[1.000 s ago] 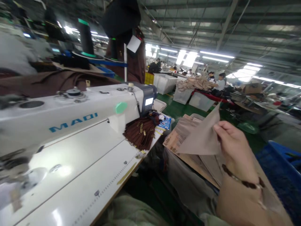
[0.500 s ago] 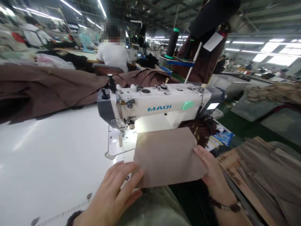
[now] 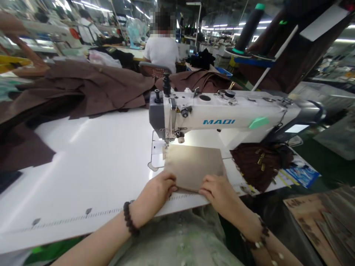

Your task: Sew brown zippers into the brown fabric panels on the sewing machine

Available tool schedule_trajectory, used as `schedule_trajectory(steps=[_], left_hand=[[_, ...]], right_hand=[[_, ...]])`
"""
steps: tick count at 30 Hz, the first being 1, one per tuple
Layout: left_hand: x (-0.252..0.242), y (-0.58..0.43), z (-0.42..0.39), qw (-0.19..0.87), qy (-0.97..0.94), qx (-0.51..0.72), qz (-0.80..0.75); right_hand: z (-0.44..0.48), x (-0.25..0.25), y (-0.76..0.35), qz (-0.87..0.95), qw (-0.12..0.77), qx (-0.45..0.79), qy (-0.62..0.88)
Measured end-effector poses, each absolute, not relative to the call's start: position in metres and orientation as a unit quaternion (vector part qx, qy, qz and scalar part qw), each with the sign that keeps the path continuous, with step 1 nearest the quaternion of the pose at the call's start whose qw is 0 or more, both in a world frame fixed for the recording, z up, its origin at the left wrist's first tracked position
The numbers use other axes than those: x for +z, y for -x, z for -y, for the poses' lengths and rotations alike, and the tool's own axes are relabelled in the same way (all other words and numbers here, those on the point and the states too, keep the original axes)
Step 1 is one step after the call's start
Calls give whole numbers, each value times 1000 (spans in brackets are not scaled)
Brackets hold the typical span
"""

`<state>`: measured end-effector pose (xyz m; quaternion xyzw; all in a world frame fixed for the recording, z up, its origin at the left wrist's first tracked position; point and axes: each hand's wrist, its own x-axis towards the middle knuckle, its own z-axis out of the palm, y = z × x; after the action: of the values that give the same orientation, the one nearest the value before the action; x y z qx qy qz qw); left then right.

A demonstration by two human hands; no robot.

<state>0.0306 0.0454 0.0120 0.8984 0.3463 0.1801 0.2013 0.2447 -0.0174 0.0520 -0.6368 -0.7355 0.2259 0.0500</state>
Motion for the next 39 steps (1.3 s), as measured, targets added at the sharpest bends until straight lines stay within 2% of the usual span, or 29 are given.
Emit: schedule_trajectory(steps=[2,8,14,18,22,25,28,31,39], left_hand=[[12,-23,-50,211,-883,184,-376],[12,-6,-56,221,-847,212,-435],[9,-10,-58,214,-841,215,-448],[10,-12,-53,142,-859,188,-455],[15,-7,-51,26,-923,126,-362],[15,-7,-63,-21,-940,84,-331],[13,-13,-85,-26,-949,59,-309],[12,-18,-102,-17,-953,45,-300],[9,-20,-124,-14,-939,62,-338]], right_hand=[[9,50,-241,722,23,220,656],[-5,51,-244,756,12,227,614],[-25,48,-241,766,-64,209,605],[-31,44,-236,761,-121,149,620],[-27,43,-228,748,-144,152,630],[-27,43,-221,789,-122,113,591],[-37,40,-215,870,-35,30,491],[-51,32,-213,910,20,27,412],[-78,14,-207,883,43,53,464]])
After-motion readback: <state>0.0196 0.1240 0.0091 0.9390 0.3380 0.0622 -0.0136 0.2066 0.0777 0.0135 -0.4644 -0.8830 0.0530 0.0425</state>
